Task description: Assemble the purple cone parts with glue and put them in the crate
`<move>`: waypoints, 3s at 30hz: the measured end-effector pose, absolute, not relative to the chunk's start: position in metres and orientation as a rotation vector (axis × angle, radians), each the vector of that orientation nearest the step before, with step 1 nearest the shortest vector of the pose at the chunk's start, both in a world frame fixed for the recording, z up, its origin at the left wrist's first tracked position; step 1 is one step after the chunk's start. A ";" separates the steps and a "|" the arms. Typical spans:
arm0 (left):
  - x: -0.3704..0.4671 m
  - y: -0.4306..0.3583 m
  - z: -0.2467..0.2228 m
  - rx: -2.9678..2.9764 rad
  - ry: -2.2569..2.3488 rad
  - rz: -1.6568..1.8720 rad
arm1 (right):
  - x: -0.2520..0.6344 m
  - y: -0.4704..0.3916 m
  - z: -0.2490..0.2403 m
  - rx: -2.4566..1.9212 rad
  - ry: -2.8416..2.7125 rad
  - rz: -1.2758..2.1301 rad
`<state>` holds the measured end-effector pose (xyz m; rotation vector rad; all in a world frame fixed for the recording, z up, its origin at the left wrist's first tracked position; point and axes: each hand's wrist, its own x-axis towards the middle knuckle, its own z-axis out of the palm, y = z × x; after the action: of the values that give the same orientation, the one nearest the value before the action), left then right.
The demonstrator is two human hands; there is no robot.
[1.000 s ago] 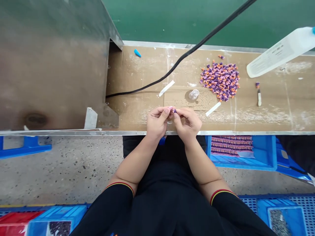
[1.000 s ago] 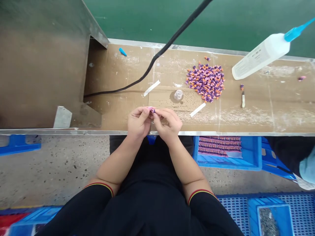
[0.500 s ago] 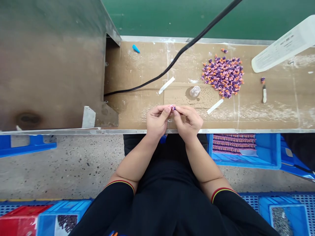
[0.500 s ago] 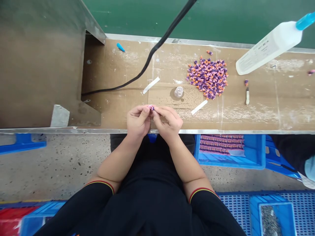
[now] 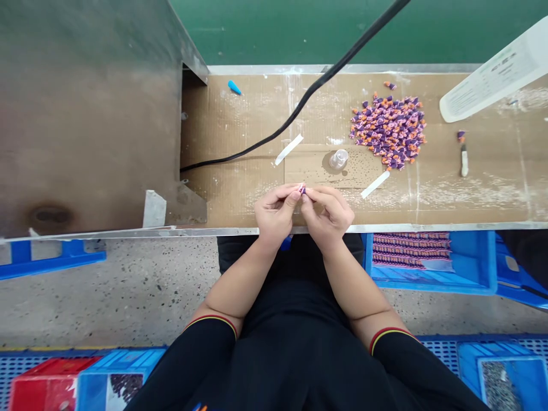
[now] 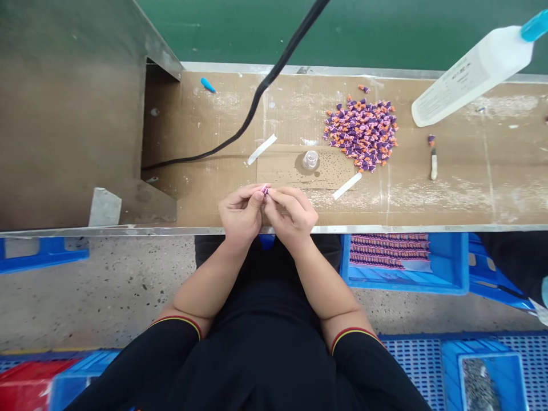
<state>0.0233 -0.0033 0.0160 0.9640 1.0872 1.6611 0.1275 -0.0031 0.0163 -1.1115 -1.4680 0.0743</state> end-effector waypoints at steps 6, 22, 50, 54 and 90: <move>0.023 -0.007 0.021 1.176 1.135 1.696 | 0.130 -0.003 0.015 -1.070 -1.422 0.132; 0.020 -0.013 0.022 1.079 1.154 1.529 | 0.133 -0.003 0.013 -1.129 -1.393 0.304; 0.021 -0.012 0.014 1.033 1.170 1.569 | 0.132 -0.002 0.015 -1.081 -1.394 0.400; 0.020 -0.012 0.014 1.057 1.165 1.550 | 0.133 -0.003 0.012 -1.113 -1.402 0.406; 0.013 -0.011 0.003 1.362 0.842 1.652 | 0.189 -0.007 0.042 -1.053 -1.600 0.895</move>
<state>0.0126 -0.0113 0.0032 1.3618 0.8421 1.6517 0.1892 -0.0069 0.0417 -1.0525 -1.5998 0.8953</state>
